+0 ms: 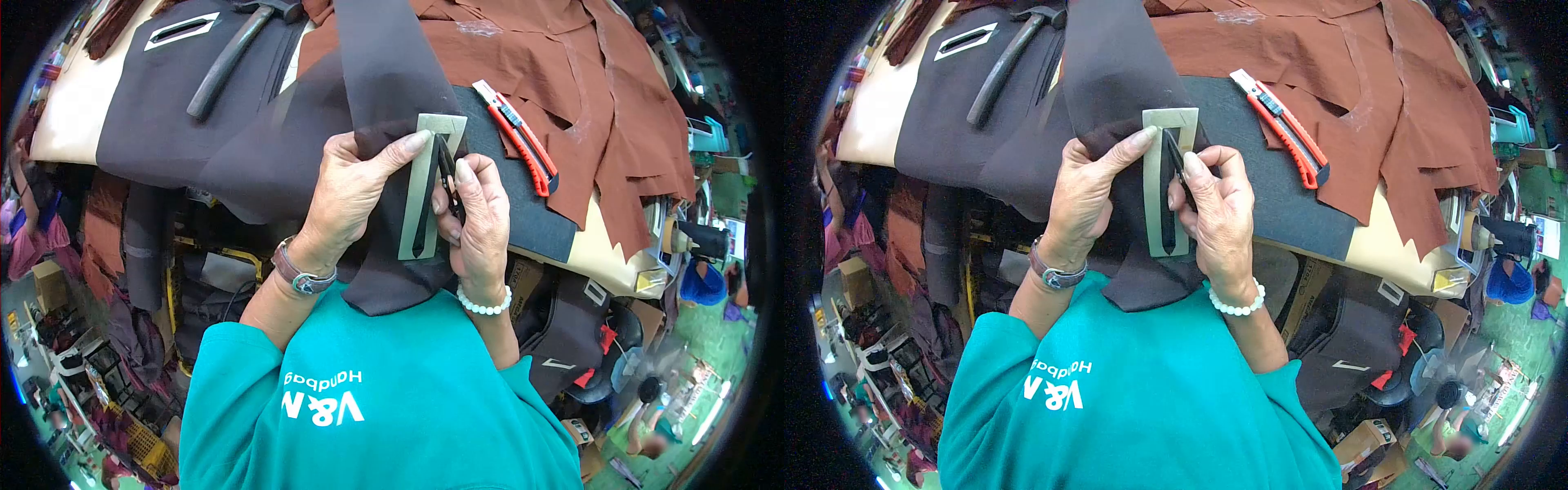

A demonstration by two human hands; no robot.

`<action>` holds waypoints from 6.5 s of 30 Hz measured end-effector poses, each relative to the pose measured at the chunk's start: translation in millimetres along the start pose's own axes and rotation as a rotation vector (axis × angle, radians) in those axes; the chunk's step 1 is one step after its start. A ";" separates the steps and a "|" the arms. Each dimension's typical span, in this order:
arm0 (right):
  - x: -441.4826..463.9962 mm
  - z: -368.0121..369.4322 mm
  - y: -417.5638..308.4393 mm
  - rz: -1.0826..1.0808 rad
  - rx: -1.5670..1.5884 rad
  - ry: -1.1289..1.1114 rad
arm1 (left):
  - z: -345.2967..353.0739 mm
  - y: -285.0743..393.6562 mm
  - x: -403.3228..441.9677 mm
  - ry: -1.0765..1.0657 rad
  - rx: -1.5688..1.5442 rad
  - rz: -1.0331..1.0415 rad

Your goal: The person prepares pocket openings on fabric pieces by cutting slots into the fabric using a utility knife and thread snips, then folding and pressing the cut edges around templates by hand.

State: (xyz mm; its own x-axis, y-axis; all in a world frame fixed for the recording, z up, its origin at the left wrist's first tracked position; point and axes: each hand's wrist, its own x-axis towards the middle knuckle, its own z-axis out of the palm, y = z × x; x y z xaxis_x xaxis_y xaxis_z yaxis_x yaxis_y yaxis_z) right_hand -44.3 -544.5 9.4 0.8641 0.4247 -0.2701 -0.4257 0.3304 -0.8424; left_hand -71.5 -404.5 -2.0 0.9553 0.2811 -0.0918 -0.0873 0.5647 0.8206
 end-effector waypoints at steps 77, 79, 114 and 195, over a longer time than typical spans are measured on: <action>-18.0 17.8 25.3 -0.218 0.150 0.200 | 37.8 -29.9 -25.3 0.160 -0.099 0.197; -16.0 15.1 26.6 -0.209 0.145 0.206 | 38.3 -29.4 -24.0 0.168 -0.094 0.190; 53.2 -3.1 -49.8 -0.691 -1.127 -0.365 | 0.7 -4.2 -5.8 -0.042 -0.167 -0.065; 16.9 -10.7 18.8 -0.726 -1.778 0.257 | -58.2 28.4 58.9 -0.843 1.292 0.591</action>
State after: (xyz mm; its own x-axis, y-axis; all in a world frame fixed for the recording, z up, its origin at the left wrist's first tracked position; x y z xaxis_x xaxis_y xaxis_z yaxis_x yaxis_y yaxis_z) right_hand -34.8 -540.1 -15.9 0.8059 0.4526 0.3817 0.5499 -0.8112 -0.1991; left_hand -34.1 -326.8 -16.9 0.7901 -0.5082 0.3427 -0.6055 -0.5603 0.5652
